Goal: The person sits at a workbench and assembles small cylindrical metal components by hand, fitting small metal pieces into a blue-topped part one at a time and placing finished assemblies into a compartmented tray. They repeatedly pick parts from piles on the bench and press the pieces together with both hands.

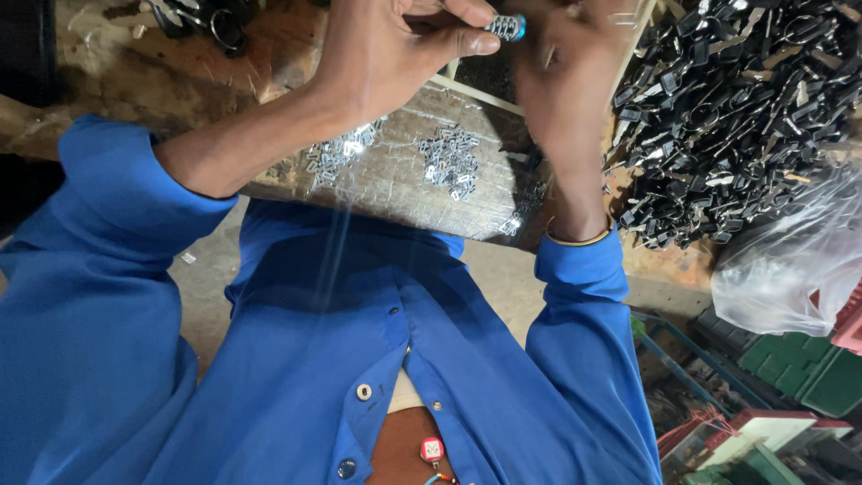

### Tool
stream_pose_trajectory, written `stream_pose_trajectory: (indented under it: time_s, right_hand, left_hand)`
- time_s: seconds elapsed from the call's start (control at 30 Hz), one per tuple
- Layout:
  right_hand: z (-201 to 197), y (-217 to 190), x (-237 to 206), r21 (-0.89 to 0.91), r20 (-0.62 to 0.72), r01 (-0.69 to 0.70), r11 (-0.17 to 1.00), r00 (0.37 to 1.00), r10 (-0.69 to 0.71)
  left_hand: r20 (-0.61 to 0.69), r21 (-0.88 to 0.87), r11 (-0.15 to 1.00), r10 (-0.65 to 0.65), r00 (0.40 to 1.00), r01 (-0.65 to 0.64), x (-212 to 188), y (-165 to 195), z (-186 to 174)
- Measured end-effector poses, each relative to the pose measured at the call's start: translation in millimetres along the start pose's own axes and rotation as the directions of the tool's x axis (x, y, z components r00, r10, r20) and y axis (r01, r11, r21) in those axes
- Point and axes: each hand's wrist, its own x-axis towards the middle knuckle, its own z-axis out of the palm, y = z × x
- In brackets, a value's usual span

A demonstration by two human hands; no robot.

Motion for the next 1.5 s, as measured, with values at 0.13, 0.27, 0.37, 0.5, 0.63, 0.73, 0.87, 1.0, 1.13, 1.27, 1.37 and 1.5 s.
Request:
stream_pose_trajectory:
  time_s: [0.13,0.27,0.37,0.5,0.63,0.73,0.87,1.0,1.13,1.27,1.37,1.5]
  right_hand:
    - [3.7,-4.6,2.4,-0.13,0.076,0.105,0.986,0.993,-0.095]
    - [-9.3,1.5,5.0,-0.05,0.048,0.051,0.997,0.998,-0.048]
    - [-17.4,5.4,4.4,0.184,0.054,0.038,0.982,0.997,-0.049]
    - [-20.6,2.2,5.0,0.394,-0.001,-0.052,0.918,0.998,0.058]
    - [-24.7,-4.2,8.0,0.231,0.02,0.077,0.97,0.996,-0.084]
    - [-24.6,-5.8,8.7,0.157,0.049,0.106,0.982,0.992,-0.115]
    - [-21.1,-2.9,2.1,0.456,0.006,-0.065,0.888,0.998,0.07]
    - [-18.3,2.6,-2.7,0.414,0.037,-0.023,0.91,0.999,0.009]
    - [-16.0,2.0,-3.4,0.425,0.043,-0.061,0.903,0.998,0.047]
    - [-15.0,0.7,-1.8,0.463,0.038,-0.059,0.884,0.998,0.047]
    - [-14.4,3.0,-2.5,0.504,0.044,-0.072,0.86,0.997,0.058]
    - [-12.7,9.4,-5.9,0.578,0.032,-0.072,0.813,0.997,0.065]
  left_hand:
    - [0.001,-0.092,0.996,-0.001,1.0,0.001,-1.2,-2.2,0.5]
    - [0.006,-0.02,0.998,0.057,0.998,-0.056,0.0,-2.8,-1.6]
    - [0.014,0.012,0.998,0.062,0.998,-0.062,-0.3,-1.4,-1.9]
    - [0.015,0.041,0.999,0.034,0.999,-0.035,-0.7,0.6,-2.3]
    - [0.002,0.031,0.999,0.043,0.999,-0.044,-0.8,1.3,-1.6]
    - [0.0,0.065,0.997,0.027,1.0,-0.027,-1.8,1.6,-1.0]
    - [0.004,0.066,0.997,0.045,0.999,-0.045,-1.8,0.8,-0.1]
    - [0.0,0.074,0.995,0.064,0.998,-0.064,-1.6,-0.1,-0.3]
    - [-0.003,0.045,0.998,0.054,0.999,-0.054,-1.2,-0.8,0.9]
    - [0.012,0.056,0.995,0.079,0.997,-0.08,-1.4,-1.5,0.2]
    - [0.013,0.038,0.996,0.079,0.997,-0.08,-2.6,-1.3,0.9]
    - [0.021,0.037,0.996,0.082,0.996,-0.083,-2.0,-1.2,0.9]
